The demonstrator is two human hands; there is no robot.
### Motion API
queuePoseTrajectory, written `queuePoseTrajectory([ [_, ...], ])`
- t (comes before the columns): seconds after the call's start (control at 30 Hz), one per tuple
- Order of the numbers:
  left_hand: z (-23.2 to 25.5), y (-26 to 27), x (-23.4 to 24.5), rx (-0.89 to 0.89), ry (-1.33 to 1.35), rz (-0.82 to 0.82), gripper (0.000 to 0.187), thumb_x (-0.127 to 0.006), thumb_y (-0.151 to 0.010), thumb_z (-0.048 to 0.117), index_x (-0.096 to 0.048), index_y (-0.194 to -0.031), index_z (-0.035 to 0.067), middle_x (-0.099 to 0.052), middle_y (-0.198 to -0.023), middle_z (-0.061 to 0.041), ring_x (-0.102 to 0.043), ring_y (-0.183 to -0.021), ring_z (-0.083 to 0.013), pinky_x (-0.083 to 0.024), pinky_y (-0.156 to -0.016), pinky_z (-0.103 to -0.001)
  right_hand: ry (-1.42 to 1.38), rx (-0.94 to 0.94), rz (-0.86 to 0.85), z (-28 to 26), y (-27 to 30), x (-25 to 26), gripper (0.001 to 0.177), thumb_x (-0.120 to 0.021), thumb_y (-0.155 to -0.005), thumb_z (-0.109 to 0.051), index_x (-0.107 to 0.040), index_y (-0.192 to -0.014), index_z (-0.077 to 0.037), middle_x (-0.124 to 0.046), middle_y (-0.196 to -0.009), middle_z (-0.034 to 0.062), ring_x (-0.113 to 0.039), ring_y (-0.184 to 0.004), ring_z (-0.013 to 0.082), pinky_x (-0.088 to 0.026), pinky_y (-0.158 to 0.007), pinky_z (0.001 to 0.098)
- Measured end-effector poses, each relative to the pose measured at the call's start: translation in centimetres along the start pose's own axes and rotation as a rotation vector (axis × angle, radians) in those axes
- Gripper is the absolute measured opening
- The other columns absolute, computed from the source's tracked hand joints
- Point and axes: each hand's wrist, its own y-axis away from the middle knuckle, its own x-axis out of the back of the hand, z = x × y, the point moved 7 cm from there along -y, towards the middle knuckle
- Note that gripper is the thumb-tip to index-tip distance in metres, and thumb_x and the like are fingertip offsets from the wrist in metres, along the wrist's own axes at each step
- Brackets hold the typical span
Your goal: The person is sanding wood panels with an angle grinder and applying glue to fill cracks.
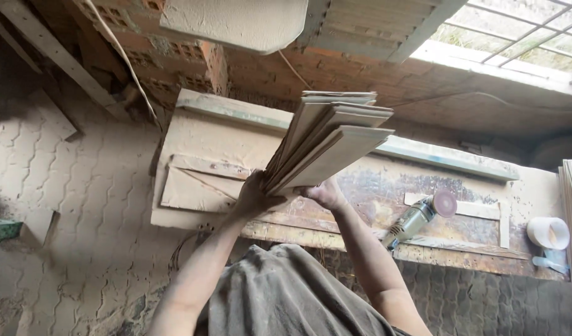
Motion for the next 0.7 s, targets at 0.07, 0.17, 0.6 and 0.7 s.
queuePoseTrajectory([
  [0.07, -0.4, 1.1, -0.1, 0.092, 0.055, -0.031, 0.085, -0.095, -0.058, 0.046, -0.06, -0.122, 0.001, -0.069, -0.116, -0.017, -0.068, -0.109, -0.0308, -0.057, -0.095, -0.042, -0.102, -0.05, 0.006, 1.0, 0.8, 0.4, 0.04, -0.075, -0.077, -0.019, -0.072, -0.111, 0.002, -0.075, -0.095, 0.0101, -0.071, -0.086, 0.0213, -0.061, -0.074, 0.0366],
  [0.17, 0.7, 1.2, 1.3, -0.018, 0.142, -0.011, 0.096, -0.096, -0.059, 0.043, -0.053, -0.133, -0.001, -0.065, -0.127, -0.02, -0.062, -0.119, -0.0332, -0.052, -0.1, -0.044, 0.124, -0.032, -0.088, 1.3, -0.5, 1.3, 0.046, -0.082, -0.075, -0.025, -0.075, -0.112, 0.001, -0.078, -0.098, 0.0103, -0.074, -0.091, 0.0238, -0.063, -0.08, 0.0371],
  [0.6, 0.7, 1.0, -4.0, -0.037, 0.004, 0.058, 0.104, -0.094, -0.055, 0.06, -0.059, -0.133, 0.002, -0.063, -0.128, -0.021, -0.061, -0.12, -0.0373, -0.052, -0.102, -0.045, -0.315, 0.026, -0.512, 12.2, -2.8, -4.9, 0.048, -0.08, -0.083, -0.023, -0.068, -0.12, 0.005, -0.072, -0.109, 0.0124, -0.068, -0.1, 0.0243, -0.058, -0.088, 0.0371],
  [0.7, 2.2, 1.2, -1.2, -0.057, 0.037, 0.069, 0.089, -0.091, -0.056, 0.063, -0.068, -0.119, 0.005, -0.068, -0.119, -0.017, -0.065, -0.115, -0.0342, -0.054, -0.1, -0.043, -0.413, 0.007, -0.581, 13.8, -4.4, -7.6, 0.047, -0.078, -0.086, -0.024, -0.067, -0.121, 0.006, -0.071, -0.109, 0.0125, -0.067, -0.1, 0.0237, -0.056, -0.09, 0.0366],
])
